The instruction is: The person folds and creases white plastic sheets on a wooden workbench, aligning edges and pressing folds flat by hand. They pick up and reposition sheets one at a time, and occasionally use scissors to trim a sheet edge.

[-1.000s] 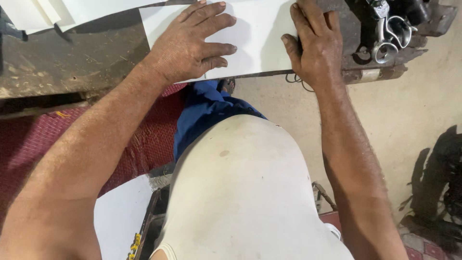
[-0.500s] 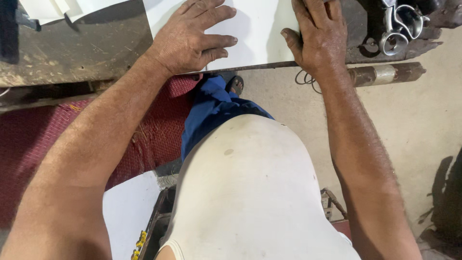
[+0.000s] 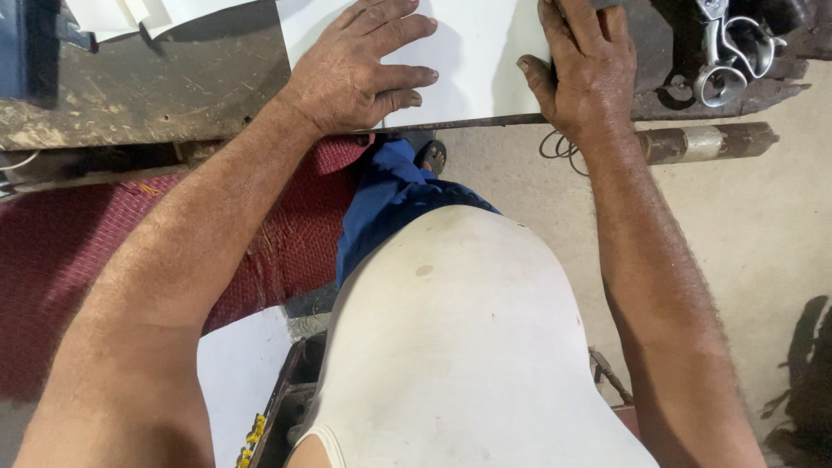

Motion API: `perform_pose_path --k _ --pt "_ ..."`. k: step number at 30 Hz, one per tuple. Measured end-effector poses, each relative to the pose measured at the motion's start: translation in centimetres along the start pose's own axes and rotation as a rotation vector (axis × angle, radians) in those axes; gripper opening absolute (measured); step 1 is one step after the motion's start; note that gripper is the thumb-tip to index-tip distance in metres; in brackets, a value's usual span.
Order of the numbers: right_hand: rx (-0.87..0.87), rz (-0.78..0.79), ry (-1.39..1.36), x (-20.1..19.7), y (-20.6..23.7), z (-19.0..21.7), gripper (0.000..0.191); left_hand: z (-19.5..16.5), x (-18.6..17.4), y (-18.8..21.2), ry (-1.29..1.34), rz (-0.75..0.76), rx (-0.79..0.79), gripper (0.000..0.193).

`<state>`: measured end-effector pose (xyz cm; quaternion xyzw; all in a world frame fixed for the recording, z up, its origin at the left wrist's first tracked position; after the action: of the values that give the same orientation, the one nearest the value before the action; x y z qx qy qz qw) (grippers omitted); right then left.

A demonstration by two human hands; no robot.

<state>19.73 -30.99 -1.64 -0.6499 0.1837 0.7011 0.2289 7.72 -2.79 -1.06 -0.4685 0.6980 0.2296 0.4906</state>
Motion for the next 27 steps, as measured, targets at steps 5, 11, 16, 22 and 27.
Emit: perform_pose_path --k 5,11,16,22,27 --pt "-0.01 -0.006 -0.008 -0.03 0.11 -0.08 0.064 0.0 0.05 0.05 -0.01 0.0 0.013 0.03" --pt "-0.019 -0.028 0.003 0.3 0.03 -0.26 0.066 0.02 0.07 -0.07 -0.032 0.007 0.026 0.028" --pt "-0.004 -0.022 -0.012 0.48 0.14 -0.31 0.066 0.07 0.23 0.03 -0.034 0.02 0.019 0.028" --pt "-0.003 -0.032 0.022 0.39 0.06 -0.31 0.065 0.18 0.7 0.11 -0.037 0.051 -0.01 0.025" --pt "0.058 -0.011 0.052 -0.09 -0.39 -0.41 0.063 -0.04 0.5 -0.6 -0.013 0.139 -0.079 0.027"
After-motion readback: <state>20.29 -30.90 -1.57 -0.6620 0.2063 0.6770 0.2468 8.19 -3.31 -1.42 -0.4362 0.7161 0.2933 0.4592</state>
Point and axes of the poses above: each hand's wrist, its own y-axis away from the middle knuckle, its own x-axis out of the palm, z = x × y, the point moved 2 cm from there along -y, towards the middle knuckle, and after that the axes turned 7 degrees about z, right-handed, at the moved point
